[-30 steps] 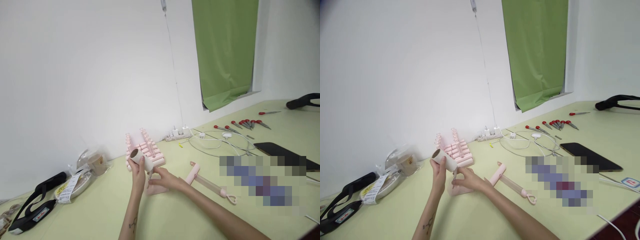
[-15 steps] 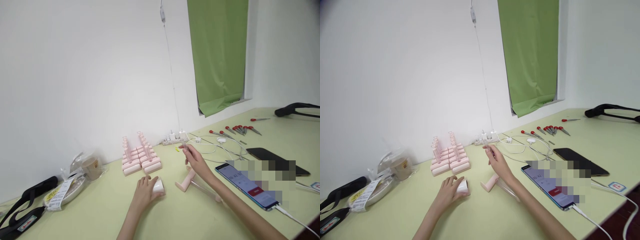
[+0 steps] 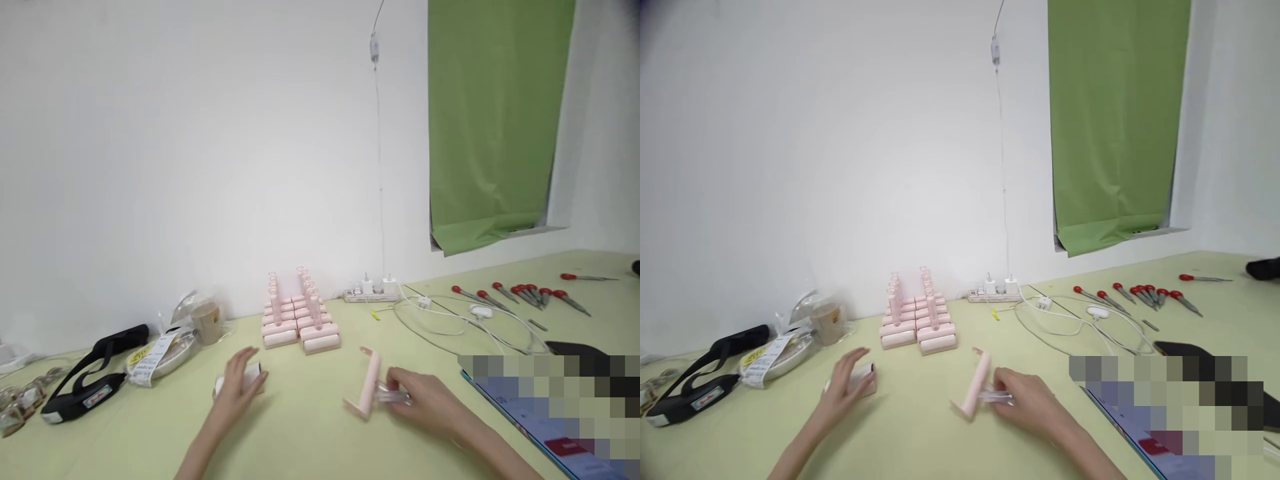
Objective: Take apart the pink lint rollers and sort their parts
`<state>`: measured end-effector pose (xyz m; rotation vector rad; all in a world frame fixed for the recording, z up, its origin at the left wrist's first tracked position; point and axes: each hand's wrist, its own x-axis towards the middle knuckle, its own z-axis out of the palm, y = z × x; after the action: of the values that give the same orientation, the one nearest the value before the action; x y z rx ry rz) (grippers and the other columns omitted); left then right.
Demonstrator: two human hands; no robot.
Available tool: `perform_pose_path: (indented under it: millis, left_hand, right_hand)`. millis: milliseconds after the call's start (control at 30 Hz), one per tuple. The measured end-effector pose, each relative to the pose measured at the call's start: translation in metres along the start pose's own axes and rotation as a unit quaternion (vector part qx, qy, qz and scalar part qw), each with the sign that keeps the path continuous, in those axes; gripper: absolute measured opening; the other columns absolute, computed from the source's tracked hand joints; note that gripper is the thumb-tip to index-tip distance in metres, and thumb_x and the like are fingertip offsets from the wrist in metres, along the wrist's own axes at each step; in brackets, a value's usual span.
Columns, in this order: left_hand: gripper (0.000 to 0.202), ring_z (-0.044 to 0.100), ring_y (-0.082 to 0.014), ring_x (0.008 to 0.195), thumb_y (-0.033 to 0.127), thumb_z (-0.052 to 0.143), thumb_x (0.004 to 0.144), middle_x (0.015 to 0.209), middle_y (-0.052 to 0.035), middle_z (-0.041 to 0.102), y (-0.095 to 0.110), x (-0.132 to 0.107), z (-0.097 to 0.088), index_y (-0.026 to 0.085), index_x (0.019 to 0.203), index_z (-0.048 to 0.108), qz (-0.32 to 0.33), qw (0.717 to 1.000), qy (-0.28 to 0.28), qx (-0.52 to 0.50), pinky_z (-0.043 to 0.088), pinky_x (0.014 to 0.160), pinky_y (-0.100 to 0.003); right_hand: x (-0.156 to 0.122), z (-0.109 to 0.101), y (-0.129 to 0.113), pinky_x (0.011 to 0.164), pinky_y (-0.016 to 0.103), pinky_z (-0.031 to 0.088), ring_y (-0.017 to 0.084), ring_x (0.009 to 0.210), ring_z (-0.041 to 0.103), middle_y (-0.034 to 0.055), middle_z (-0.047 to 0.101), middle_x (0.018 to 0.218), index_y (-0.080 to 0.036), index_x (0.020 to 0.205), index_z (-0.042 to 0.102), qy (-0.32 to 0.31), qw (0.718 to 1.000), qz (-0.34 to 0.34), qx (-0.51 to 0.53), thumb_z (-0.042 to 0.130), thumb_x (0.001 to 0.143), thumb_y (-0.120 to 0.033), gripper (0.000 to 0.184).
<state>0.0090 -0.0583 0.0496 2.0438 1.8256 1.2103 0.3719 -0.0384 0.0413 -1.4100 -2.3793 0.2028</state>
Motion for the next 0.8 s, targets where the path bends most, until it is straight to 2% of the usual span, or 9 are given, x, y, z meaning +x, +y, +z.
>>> perform_pose_path:
  millis: [67,133,167,233,300,367,567,633,800]
  left_hand:
    - [0.051,0.056,-0.0227,0.091,0.055,0.039,0.074,0.102,-0.0122,0.057,0.041,-0.006,0.027,0.015,0.105,0.047,-0.087,0.978,-0.11,-0.153,0.041,0.085,-0.039]
    - [0.053,0.061,-0.0193,0.078,0.057,0.034,0.076,0.094,-0.0101,0.061,0.077,-0.015,0.054,0.015,0.108,0.043,-0.159,0.906,-0.235,-0.313,0.048,0.073,-0.034]
    - [0.054,0.062,-0.0179,0.065,0.058,0.036,0.075,0.083,-0.0084,0.063,0.089,-0.019,0.065,0.014,0.106,0.043,-0.184,0.884,-0.255,-0.345,0.05,0.062,-0.031]
    - [0.054,0.056,-0.0144,0.041,0.058,0.043,0.072,0.059,-0.0006,0.06,0.1,-0.028,0.08,0.014,0.103,0.041,-0.209,0.87,-0.255,-0.367,0.045,0.04,-0.025]
    - [0.053,0.046,-0.0121,0.029,0.057,0.046,0.071,0.043,0.0066,0.05,0.1,-0.034,0.085,0.015,0.104,0.039,-0.212,0.874,-0.242,-0.365,0.037,0.028,-0.021]
    - [0.051,0.044,-0.0114,0.028,0.054,0.046,0.073,0.039,0.0086,0.046,0.097,-0.038,0.082,0.016,0.107,0.038,-0.205,0.868,-0.255,-0.375,0.036,0.027,-0.02]
    - [0.044,0.049,-0.0109,0.033,0.05,0.045,0.076,0.045,0.0056,0.05,0.103,-0.036,0.068,0.015,0.103,0.043,-0.182,0.841,-0.307,-0.406,0.039,0.031,-0.02]
    - [0.046,0.048,-0.0106,0.032,0.05,0.046,0.076,0.044,0.0059,0.05,0.104,-0.034,0.073,0.015,0.106,0.043,-0.187,0.845,-0.288,-0.41,0.038,0.03,-0.02]
    - [0.065,0.044,-0.0094,0.028,0.051,0.052,0.071,0.042,0.0092,0.045,0.102,-0.034,0.083,0.015,0.122,0.032,-0.195,0.875,-0.181,-0.404,0.037,0.028,-0.019]
  right_hand:
    - [0.01,-0.002,-0.023,0.05,0.021,0.026,0.015,0.062,0.058,-0.0029,0.065,0.073,-0.024,0.088,0.05,-0.013,0.997,-0.074,-0.012,0.048,0.068,-0.02,0.02]
    - [0.019,-0.002,-0.045,0.051,0.021,0.026,0.016,0.061,0.059,-0.0026,0.066,0.069,-0.025,0.093,0.05,-0.013,0.988,-0.145,-0.046,0.047,0.071,-0.023,0.023]
    - [0.022,-0.001,-0.053,0.051,0.022,0.025,0.016,0.061,0.059,-0.0019,0.066,0.069,-0.025,0.094,0.051,-0.008,0.983,-0.174,-0.06,0.046,0.073,-0.026,0.021]
    - [0.024,0.005,-0.063,0.05,0.022,0.025,0.016,0.061,0.059,-0.0005,0.066,0.069,-0.025,0.097,0.052,0.0,0.974,-0.213,-0.074,0.043,0.077,-0.031,0.022]
    - [0.021,0.011,-0.066,0.05,0.022,0.024,0.014,0.059,0.058,-0.0005,0.066,0.067,-0.025,0.1,0.052,-0.003,0.968,-0.241,-0.069,0.043,0.077,-0.03,0.025]
    - [0.017,0.012,-0.064,0.049,0.022,0.024,0.013,0.056,0.056,-0.0016,0.065,0.064,-0.024,0.099,0.053,-0.013,0.964,-0.263,-0.048,0.043,0.076,-0.025,0.025]
    - [0.016,0.003,-0.059,0.047,0.02,0.023,0.009,0.045,0.047,-0.0036,0.06,0.054,-0.022,0.083,0.058,-0.043,0.959,-0.28,0.003,0.041,0.075,-0.021,0.018]
    - [0.018,0.003,-0.06,0.047,0.02,0.023,0.009,0.045,0.048,-0.0034,0.059,0.053,-0.022,0.083,0.058,-0.039,0.964,-0.261,-0.005,0.041,0.074,-0.021,0.019]
    - [0.017,0.002,-0.064,0.047,0.021,0.022,0.012,0.049,0.051,-0.0016,0.061,0.057,-0.023,0.088,0.057,-0.013,0.977,-0.213,-0.017,0.043,0.07,-0.019,0.023]
